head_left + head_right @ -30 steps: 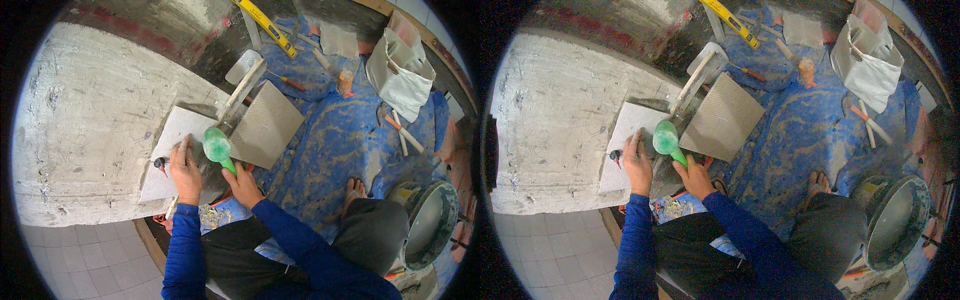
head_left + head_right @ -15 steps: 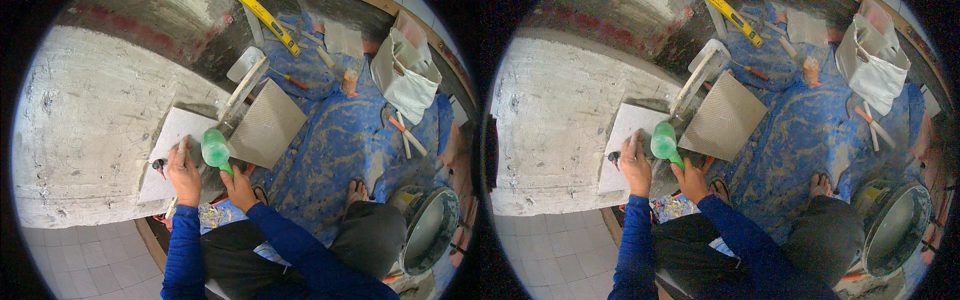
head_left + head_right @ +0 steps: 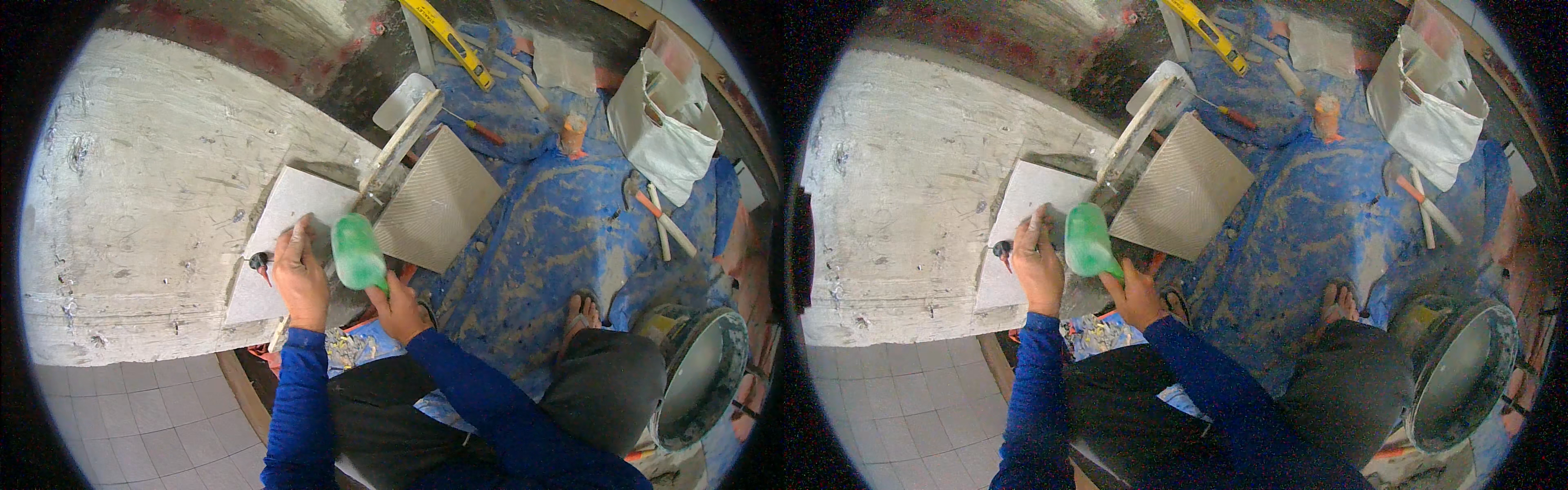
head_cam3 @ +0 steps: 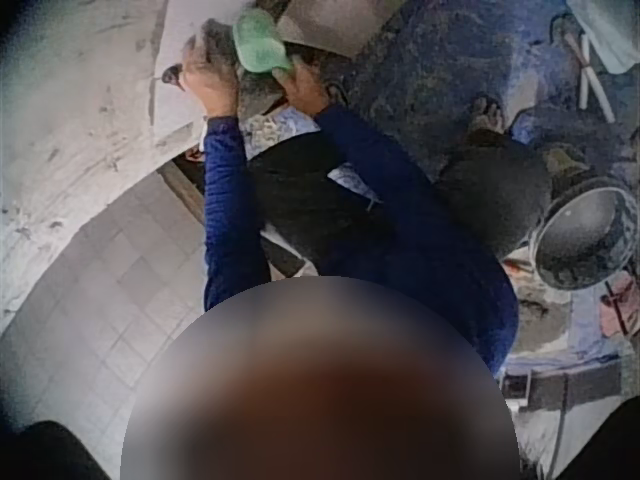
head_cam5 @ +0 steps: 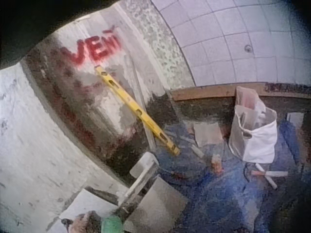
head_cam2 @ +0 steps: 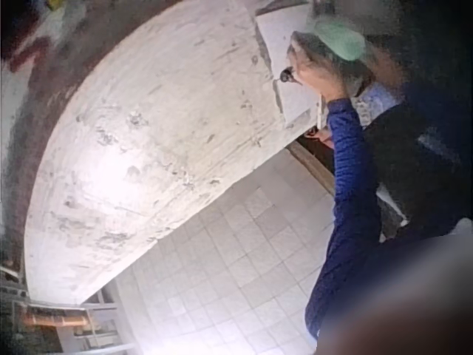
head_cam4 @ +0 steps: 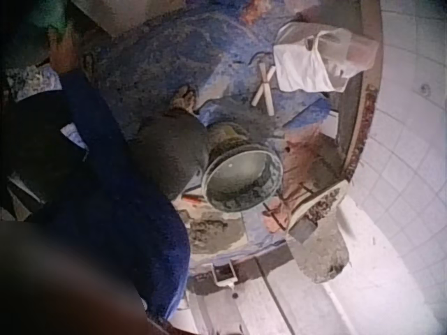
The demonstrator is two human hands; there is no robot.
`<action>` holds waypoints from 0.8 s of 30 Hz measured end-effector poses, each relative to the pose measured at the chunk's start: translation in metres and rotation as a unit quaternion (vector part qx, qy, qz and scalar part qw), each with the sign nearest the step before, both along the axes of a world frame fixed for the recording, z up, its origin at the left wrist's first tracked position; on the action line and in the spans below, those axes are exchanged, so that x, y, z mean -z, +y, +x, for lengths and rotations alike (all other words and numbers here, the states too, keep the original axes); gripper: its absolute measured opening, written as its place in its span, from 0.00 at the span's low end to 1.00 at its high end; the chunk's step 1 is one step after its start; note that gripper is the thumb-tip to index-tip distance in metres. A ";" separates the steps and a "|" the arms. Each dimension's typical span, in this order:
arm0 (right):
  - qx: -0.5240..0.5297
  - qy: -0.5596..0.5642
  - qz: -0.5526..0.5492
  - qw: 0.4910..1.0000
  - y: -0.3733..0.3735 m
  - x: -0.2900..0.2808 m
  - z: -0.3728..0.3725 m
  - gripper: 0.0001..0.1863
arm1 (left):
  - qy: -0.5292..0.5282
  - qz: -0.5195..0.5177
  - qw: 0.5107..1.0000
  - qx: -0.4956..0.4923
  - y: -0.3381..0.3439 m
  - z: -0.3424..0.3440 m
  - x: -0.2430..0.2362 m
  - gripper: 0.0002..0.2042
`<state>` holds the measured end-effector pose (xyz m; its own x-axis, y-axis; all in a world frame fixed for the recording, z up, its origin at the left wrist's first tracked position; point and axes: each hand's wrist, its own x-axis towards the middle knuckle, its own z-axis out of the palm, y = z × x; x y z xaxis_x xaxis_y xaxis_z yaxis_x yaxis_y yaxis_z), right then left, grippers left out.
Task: The person applies cement to the back of a tile using a trowel and places it on a wall. They use a rubber mallet to tap the tile into position and insert spacers between tiles. The person then uses a suction cup tool to adjust the tile alignment.
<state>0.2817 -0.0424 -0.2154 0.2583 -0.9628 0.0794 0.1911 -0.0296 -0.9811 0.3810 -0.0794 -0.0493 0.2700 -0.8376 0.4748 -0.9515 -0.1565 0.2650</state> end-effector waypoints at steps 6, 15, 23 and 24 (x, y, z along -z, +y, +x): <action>-0.030 0.025 0.085 0.996 -0.003 -0.005 0.016 0.26 | -0.049 -0.003 0.999 -0.006 0.000 -0.003 -0.001 0.14; -0.044 -0.200 0.223 0.953 0.011 -0.024 0.014 0.24 | -0.014 -0.009 1.000 0.001 0.000 0.000 0.001 0.16; -0.076 -0.244 0.266 0.929 0.004 -0.039 0.004 0.28 | -0.006 -0.009 1.000 0.004 0.000 0.004 0.003 0.18; -0.084 -0.241 0.242 0.936 0.000 -0.039 0.002 0.29 | 0.025 -0.005 1.000 0.005 0.001 0.004 0.003 0.19</action>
